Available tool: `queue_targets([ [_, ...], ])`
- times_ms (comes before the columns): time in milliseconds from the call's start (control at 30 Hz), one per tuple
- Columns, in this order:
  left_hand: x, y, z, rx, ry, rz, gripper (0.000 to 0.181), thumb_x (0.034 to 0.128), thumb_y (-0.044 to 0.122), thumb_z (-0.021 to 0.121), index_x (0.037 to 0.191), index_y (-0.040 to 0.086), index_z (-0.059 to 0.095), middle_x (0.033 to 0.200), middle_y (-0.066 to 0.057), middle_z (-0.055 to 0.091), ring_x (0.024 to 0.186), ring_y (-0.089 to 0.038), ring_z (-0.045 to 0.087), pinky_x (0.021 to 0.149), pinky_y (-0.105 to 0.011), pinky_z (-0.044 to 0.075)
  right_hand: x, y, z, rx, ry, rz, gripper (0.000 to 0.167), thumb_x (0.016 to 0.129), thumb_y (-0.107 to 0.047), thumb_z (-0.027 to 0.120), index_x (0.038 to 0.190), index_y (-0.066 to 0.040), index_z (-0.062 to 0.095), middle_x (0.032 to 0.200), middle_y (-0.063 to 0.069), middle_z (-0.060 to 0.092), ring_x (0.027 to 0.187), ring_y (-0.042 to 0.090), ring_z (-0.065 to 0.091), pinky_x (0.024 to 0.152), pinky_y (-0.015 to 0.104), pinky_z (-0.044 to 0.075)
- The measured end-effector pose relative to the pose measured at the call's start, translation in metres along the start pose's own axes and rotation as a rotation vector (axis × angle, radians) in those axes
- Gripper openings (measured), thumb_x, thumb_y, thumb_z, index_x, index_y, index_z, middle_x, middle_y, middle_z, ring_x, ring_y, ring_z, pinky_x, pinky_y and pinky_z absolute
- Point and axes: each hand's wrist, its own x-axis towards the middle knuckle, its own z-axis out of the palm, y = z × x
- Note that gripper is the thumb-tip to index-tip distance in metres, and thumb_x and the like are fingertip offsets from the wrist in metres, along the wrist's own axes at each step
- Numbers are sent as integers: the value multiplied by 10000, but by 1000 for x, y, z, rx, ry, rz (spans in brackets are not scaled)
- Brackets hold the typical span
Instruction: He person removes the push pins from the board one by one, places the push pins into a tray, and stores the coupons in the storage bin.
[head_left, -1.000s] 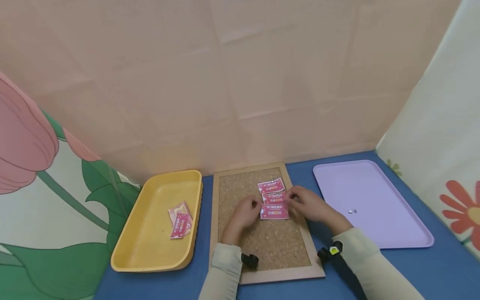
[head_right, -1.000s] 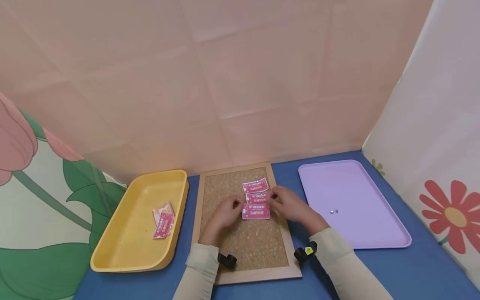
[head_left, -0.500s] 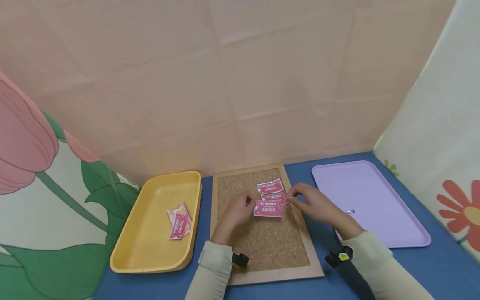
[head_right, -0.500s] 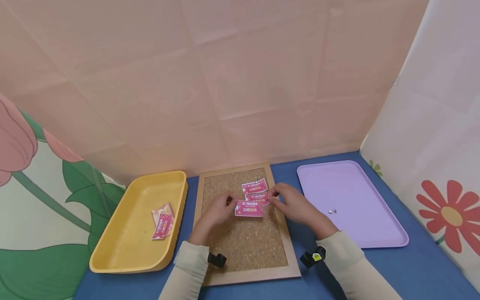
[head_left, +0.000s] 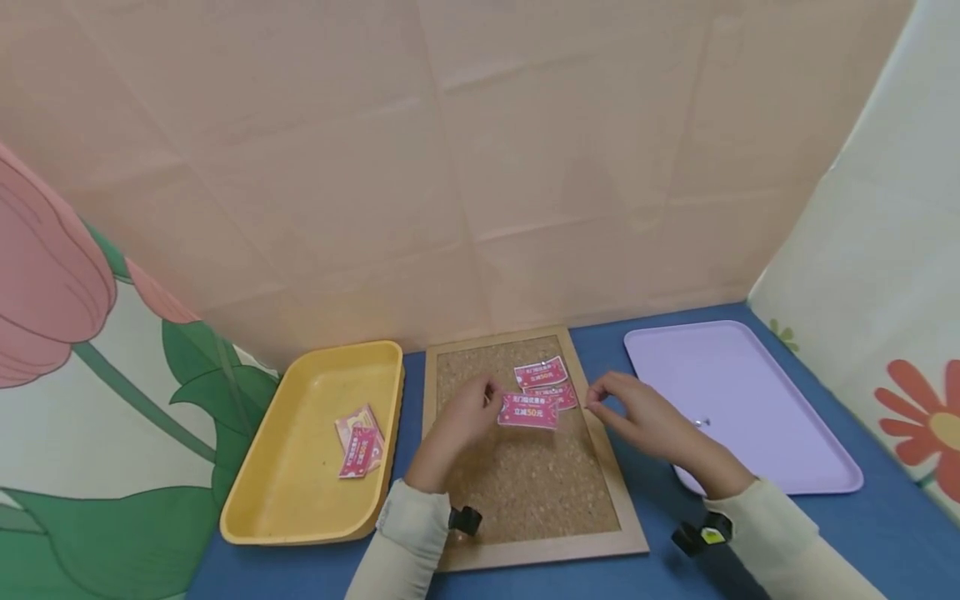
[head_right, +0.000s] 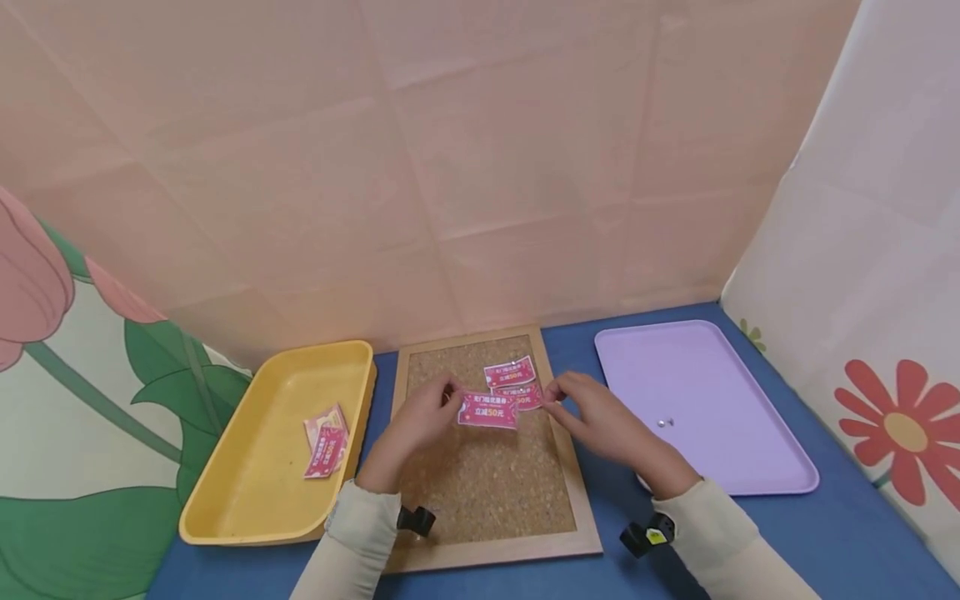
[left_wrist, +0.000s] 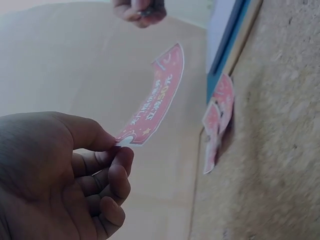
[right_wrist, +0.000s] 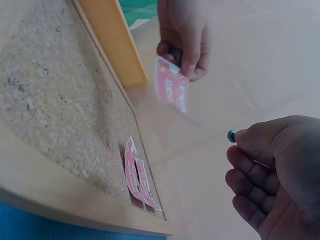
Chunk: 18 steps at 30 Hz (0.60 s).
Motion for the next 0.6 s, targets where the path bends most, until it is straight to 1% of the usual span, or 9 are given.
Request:
queue_targets([
  [133, -6, 5, -13, 28, 24, 29, 116, 999, 205, 529, 1009, 97, 572, 811, -9, 546, 687, -135, 521, 533, -269, 445, -6, -1, -5, -31, 6, -10, 57, 947, -203, 651, 974, -170, 613, 944, -84, 600, 932, 134, 588, 794, 426, 512],
  [300, -9, 5, -26, 55, 44, 61, 103, 1008, 209, 520, 1003, 110, 545, 780, -16, 535, 644, -130, 510, 506, -262, 428, -13, 1, -12, -56, 20, -20, 87, 919, -125, 679, 961, -167, 615, 924, -94, 598, 917, 127, 582, 784, 420, 513],
  [533, -14, 6, -41, 113, 89, 87, 106, 1000, 208, 544, 994, 106, 569, 766, 5, 537, 646, -129, 510, 518, -252, 429, -19, -2, -22, -81, 21, -30, 126, 909, -106, 683, 955, -187, 597, 930, -81, 597, 921, 179, 593, 787, 434, 502],
  [600, -16, 7, -44, 114, 96, 97, 105, 996, 206, 555, 996, 101, 569, 771, 8, 537, 651, -127, 511, 524, -251, 438, -20, -4, -25, -88, 27, -36, 128, 907, -103, 685, 953, -187, 600, 926, -89, 597, 918, 164, 587, 785, 430, 499],
])
